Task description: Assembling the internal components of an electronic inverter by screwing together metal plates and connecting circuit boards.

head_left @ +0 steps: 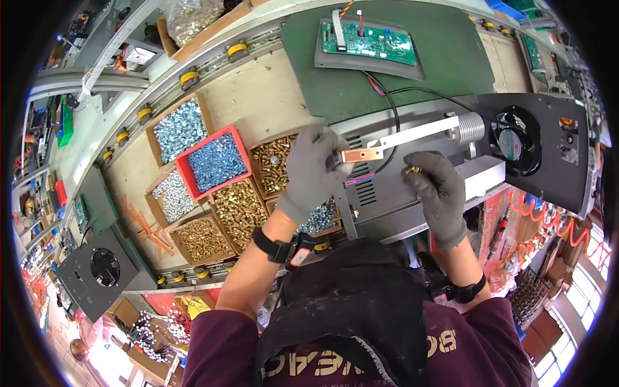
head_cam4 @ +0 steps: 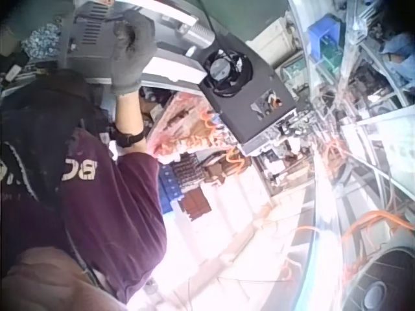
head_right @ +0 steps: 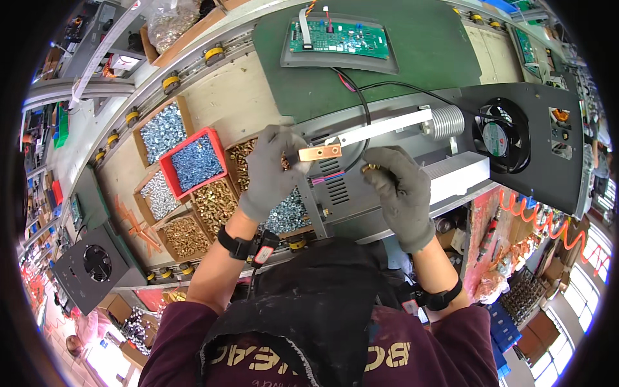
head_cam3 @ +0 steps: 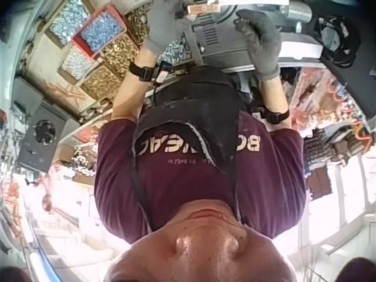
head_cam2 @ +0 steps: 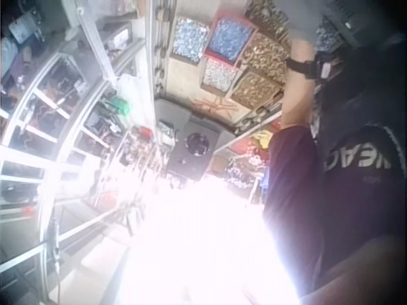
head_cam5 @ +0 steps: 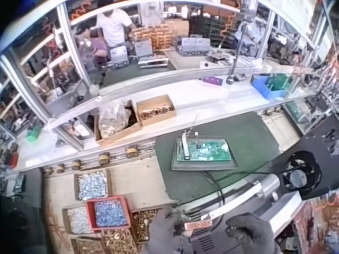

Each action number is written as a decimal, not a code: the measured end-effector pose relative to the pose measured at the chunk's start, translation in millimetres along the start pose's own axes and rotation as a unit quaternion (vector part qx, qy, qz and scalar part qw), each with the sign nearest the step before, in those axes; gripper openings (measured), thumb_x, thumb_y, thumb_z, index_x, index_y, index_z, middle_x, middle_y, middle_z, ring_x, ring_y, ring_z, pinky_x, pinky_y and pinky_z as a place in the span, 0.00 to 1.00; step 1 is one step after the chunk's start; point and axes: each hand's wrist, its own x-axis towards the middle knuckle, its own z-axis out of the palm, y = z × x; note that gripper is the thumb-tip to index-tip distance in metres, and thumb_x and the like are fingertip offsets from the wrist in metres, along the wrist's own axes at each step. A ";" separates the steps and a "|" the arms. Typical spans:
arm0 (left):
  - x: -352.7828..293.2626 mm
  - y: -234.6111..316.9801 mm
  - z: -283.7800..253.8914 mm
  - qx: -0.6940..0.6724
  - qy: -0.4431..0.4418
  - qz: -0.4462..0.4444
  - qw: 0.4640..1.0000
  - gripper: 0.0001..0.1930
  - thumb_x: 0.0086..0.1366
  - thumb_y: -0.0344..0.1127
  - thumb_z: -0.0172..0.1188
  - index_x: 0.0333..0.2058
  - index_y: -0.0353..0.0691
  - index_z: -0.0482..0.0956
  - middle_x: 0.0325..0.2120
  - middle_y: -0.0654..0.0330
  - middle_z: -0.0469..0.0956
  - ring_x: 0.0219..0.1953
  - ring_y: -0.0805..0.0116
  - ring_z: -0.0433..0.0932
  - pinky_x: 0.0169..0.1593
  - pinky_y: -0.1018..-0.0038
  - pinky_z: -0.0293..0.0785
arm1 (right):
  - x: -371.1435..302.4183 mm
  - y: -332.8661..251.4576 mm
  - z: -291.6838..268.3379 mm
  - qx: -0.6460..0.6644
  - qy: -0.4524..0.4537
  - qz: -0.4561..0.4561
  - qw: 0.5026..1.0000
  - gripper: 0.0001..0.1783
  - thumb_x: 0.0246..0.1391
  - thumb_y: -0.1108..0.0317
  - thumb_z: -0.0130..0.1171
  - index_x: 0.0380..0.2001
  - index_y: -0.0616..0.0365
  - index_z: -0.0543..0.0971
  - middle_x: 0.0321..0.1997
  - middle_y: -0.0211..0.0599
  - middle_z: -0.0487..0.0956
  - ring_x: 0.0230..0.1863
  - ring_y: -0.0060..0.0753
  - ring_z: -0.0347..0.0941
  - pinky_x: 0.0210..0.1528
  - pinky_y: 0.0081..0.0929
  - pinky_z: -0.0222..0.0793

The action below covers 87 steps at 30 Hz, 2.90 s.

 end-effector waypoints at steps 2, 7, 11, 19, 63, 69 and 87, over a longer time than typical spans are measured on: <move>-5.4 3.8 1.8 0.035 0.012 0.044 0.998 0.13 0.38 0.32 0.66 0.28 0.45 0.76 0.29 0.63 0.70 0.35 0.62 0.70 0.39 0.67 0.67 | 1.4 3.4 5.5 -0.049 0.014 -0.013 0.999 0.09 0.53 0.72 0.56 0.37 0.63 0.75 0.32 0.39 0.75 0.27 0.27 0.72 0.30 0.22 0.66; -7.0 5.3 5.8 0.074 0.014 0.098 0.992 0.14 0.37 0.33 0.68 0.28 0.44 0.78 0.34 0.62 0.71 0.42 0.58 0.69 0.46 0.64 0.65 | 3.0 2.7 23.5 -0.202 0.028 -0.054 0.978 0.09 0.50 0.73 0.57 0.37 0.57 0.76 0.30 0.39 0.75 0.27 0.39 0.74 0.29 0.27 0.68; -9.7 2.3 10.3 0.066 0.018 0.111 0.991 0.15 0.37 0.35 0.68 0.28 0.45 0.78 0.34 0.63 0.71 0.42 0.58 0.69 0.49 0.63 0.63 | 4.4 7.5 29.3 -0.297 0.010 -0.051 0.954 0.09 0.49 0.70 0.57 0.36 0.53 0.74 0.30 0.38 0.74 0.29 0.46 0.74 0.29 0.36 0.68; -10.1 -2.3 16.4 0.061 0.007 0.160 0.985 0.14 0.38 0.36 0.68 0.27 0.48 0.77 0.34 0.65 0.71 0.42 0.60 0.69 0.51 0.63 0.59 | 7.0 7.0 34.0 -0.417 -0.045 -0.045 0.907 0.09 0.49 0.69 0.57 0.36 0.52 0.74 0.30 0.37 0.73 0.29 0.46 0.72 0.29 0.39 0.67; 12.8 -9.3 16.2 -0.071 -0.055 0.038 0.995 0.13 0.46 0.33 0.65 0.28 0.37 0.72 0.29 0.57 0.73 0.34 0.61 0.70 0.40 0.70 0.68 | 40.4 43.3 38.6 0.326 0.064 0.265 0.905 0.15 0.58 0.57 0.54 0.21 0.52 0.68 0.13 0.22 0.63 0.11 0.13 0.51 0.12 0.16 0.44; 15.9 -9.0 12.4 -0.070 -0.068 0.032 0.995 0.13 0.47 0.32 0.66 0.31 0.36 0.74 0.30 0.57 0.73 0.35 0.60 0.71 0.41 0.70 0.68 | 36.4 45.2 40.4 0.346 0.050 0.267 0.898 0.17 0.60 0.55 0.51 0.22 0.51 0.65 0.14 0.22 0.58 0.13 0.15 0.49 0.15 0.17 0.44; 28.0 -3.7 6.4 -0.043 -0.137 0.044 0.989 0.09 0.56 0.37 0.59 0.31 0.36 0.76 0.27 0.54 0.73 0.33 0.57 0.71 0.42 0.67 0.66 | 32.6 45.3 48.6 0.374 0.093 0.240 0.891 0.16 0.59 0.55 0.52 0.22 0.50 0.67 0.14 0.19 0.60 0.13 0.11 0.49 0.14 0.15 0.43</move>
